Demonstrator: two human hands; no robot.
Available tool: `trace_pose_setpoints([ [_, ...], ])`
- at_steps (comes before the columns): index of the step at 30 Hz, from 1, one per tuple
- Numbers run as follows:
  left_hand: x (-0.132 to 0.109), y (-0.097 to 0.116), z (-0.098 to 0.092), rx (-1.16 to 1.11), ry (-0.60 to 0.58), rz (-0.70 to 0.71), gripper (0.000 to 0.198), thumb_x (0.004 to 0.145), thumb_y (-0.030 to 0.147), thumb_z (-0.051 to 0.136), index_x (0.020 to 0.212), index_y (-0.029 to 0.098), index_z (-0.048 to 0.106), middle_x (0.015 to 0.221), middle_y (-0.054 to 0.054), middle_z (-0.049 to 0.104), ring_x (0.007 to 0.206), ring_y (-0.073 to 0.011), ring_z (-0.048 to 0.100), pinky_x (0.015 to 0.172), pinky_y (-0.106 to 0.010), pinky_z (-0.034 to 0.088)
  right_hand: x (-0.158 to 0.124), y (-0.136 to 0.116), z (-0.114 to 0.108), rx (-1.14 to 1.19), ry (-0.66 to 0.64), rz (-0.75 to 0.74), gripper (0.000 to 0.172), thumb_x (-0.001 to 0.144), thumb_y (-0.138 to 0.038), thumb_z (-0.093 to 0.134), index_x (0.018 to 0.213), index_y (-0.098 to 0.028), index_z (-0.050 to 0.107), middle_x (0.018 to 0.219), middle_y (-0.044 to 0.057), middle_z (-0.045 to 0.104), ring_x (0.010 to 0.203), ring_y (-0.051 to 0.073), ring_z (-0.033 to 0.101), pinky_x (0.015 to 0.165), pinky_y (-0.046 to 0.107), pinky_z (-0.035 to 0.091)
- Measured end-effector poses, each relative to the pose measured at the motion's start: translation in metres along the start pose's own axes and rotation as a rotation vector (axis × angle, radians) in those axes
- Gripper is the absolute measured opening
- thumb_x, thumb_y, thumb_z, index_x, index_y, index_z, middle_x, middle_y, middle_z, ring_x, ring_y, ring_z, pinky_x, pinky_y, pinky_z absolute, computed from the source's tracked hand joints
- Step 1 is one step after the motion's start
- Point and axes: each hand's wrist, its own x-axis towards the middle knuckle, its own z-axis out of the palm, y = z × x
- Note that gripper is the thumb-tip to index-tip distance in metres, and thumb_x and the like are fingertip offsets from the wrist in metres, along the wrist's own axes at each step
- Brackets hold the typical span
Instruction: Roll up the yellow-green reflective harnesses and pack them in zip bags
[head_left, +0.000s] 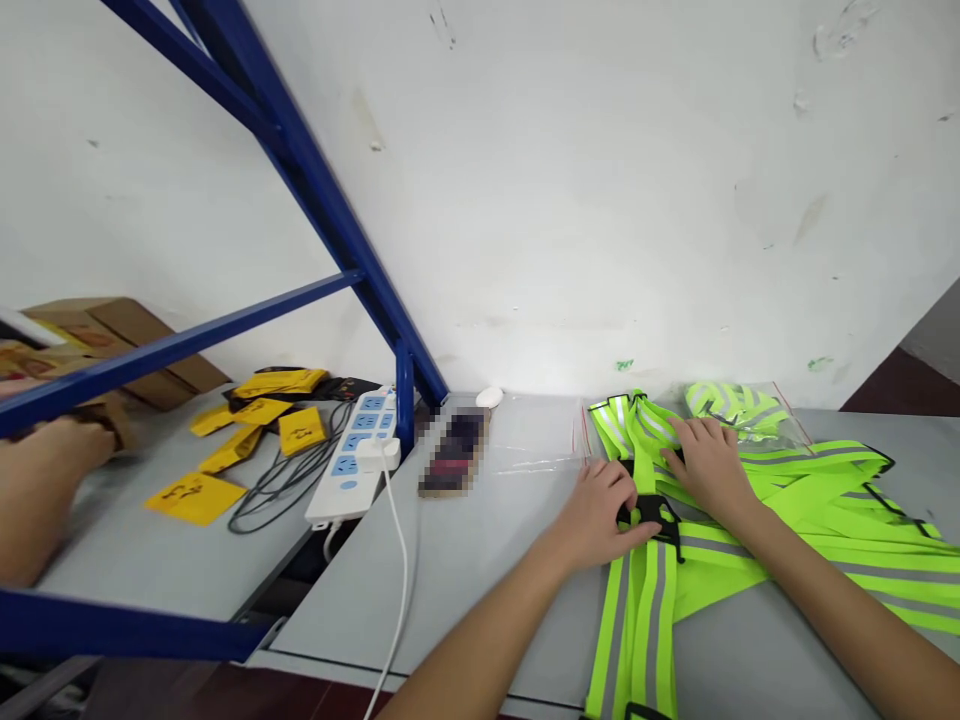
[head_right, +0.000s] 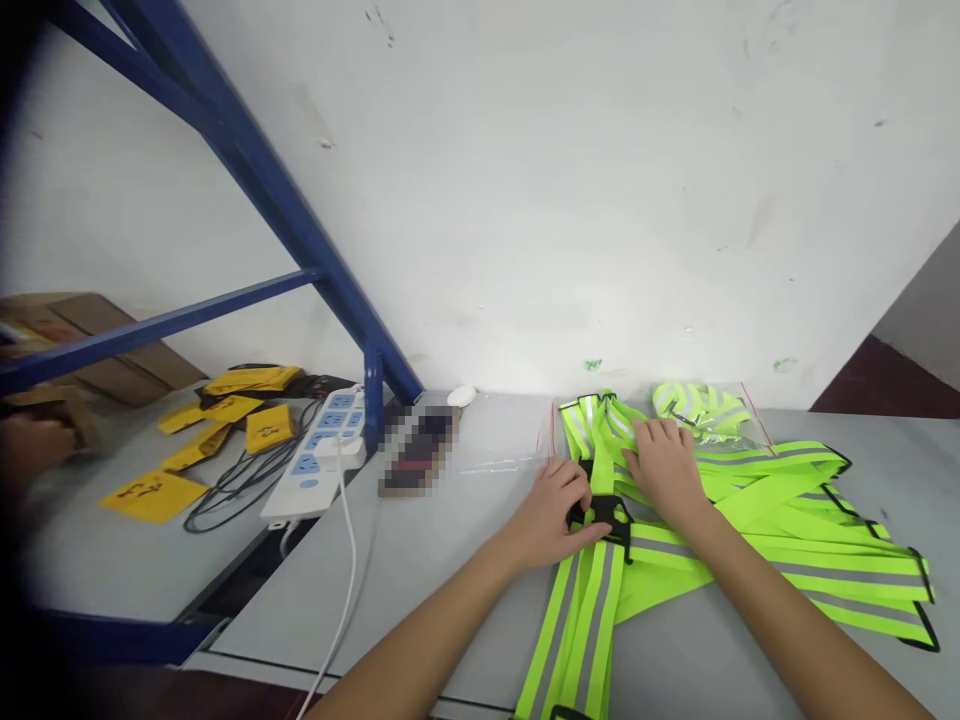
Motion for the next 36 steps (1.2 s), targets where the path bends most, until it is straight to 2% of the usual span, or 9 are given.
trace_pose_setpoints([
  [4, 0.000, 0.002, 0.003, -0.012, -0.012, -0.033, 0.035, 0.077, 0.052, 0.067, 0.077, 0.020, 0.054, 0.092, -0.003, 0.053, 0.094, -0.0216, 0.049, 0.084, -0.036, 0.039, 0.002, 0.005, -0.011, 0.309, 0.016, -0.059, 0.033, 0.093, -0.028, 0.039, 0.114, -0.019, 0.061, 0.093, 0.012, 0.068, 0.095, 0.030, 0.057, 0.090, 0.050, 0.040],
  [7, 0.000, 0.004, 0.004, -0.005, -0.010, -0.073, 0.036, 0.077, 0.052, 0.067, 0.077, 0.019, 0.053, 0.092, -0.003, 0.052, 0.094, -0.0219, 0.048, 0.084, -0.037, 0.037, 0.003, 0.003, -0.026, 0.676, -0.012, 0.066, 0.032, 0.092, -0.040, 0.044, 0.113, -0.020, 0.060, 0.085, 0.009, 0.065, 0.083, 0.026, 0.059, 0.076, 0.042, 0.048],
  [10, 0.002, 0.007, 0.000, 0.003, -0.047, -0.117, 0.036, 0.078, 0.054, 0.064, 0.078, 0.019, 0.054, 0.093, -0.002, 0.052, 0.095, -0.0221, 0.049, 0.085, -0.038, 0.036, 0.003, -0.002, -0.041, 1.083, -0.151, 0.277, 0.040, 0.088, -0.048, 0.053, 0.118, -0.021, 0.057, 0.091, 0.007, 0.066, 0.083, 0.023, 0.063, 0.072, 0.038, 0.052],
  [13, 0.011, 0.011, -0.008, 0.002, -0.161, -0.161, 0.038, 0.078, 0.058, 0.061, 0.079, 0.020, 0.056, 0.093, -0.002, 0.053, 0.096, -0.0232, 0.050, 0.086, -0.038, 0.036, 0.000, -0.004, -0.046, 1.296, -0.256, 0.302, 0.039, 0.090, -0.048, 0.051, 0.119, -0.023, 0.058, 0.106, 0.008, 0.067, 0.098, 0.023, 0.063, 0.085, 0.039, 0.051],
  [18, 0.028, 0.024, -0.011, 0.201, -0.242, -0.238, 0.052, 0.073, 0.070, 0.056, 0.071, 0.019, 0.059, 0.090, -0.008, 0.057, 0.100, -0.0318, 0.052, 0.089, -0.045, 0.035, -0.017, 0.007, -0.038, 0.797, -0.149, 0.199, 0.029, 0.092, -0.039, 0.042, 0.104, -0.021, 0.061, 0.098, 0.009, 0.064, 0.089, 0.024, 0.061, 0.077, 0.040, 0.049],
  [21, 0.029, 0.031, -0.005, 0.268, -0.182, -0.266, 0.048, 0.073, 0.066, 0.059, 0.074, 0.018, 0.060, 0.091, -0.009, 0.058, 0.099, -0.0319, 0.054, 0.091, -0.047, 0.034, -0.025, 0.015, -0.036, 0.574, -0.257, 0.236, 0.032, 0.090, -0.045, 0.045, 0.103, -0.020, 0.058, 0.087, 0.009, 0.062, 0.075, 0.024, 0.059, 0.062, 0.036, 0.046],
  [26, 0.022, 0.038, -0.001, 0.247, -0.130, -0.300, 0.039, 0.078, 0.056, 0.057, 0.081, 0.018, 0.060, 0.095, -0.009, 0.058, 0.099, -0.0302, 0.054, 0.089, -0.047, 0.035, -0.027, 0.021, -0.036, 0.294, -0.342, 0.225, 0.028, 0.076, -0.046, 0.066, 0.076, -0.021, 0.054, 0.082, 0.009, 0.063, 0.080, 0.028, 0.059, 0.060, 0.033, 0.039],
  [30, 0.020, 0.040, 0.001, 0.236, -0.142, -0.304, 0.040, 0.072, 0.056, 0.063, 0.084, 0.018, 0.058, 0.094, -0.008, 0.056, 0.097, -0.0305, 0.053, 0.087, -0.046, 0.035, -0.022, 0.016, -0.036, 0.376, -0.334, 0.270, 0.020, 0.083, -0.035, 0.055, 0.069, -0.023, 0.046, 0.068, 0.003, 0.060, 0.064, 0.021, 0.056, 0.054, 0.029, 0.035],
  [36, 0.018, 0.042, 0.010, 0.230, -0.086, -0.292, 0.026, 0.073, 0.042, 0.061, 0.081, 0.018, 0.055, 0.092, -0.007, 0.054, 0.095, -0.0282, 0.052, 0.081, -0.043, 0.035, -0.025, -0.002, -0.030, 0.564, -0.083, 0.295, 0.014, 0.089, -0.035, 0.047, 0.092, -0.022, 0.051, 0.086, 0.007, 0.064, 0.076, 0.023, 0.060, 0.060, 0.032, 0.044],
])
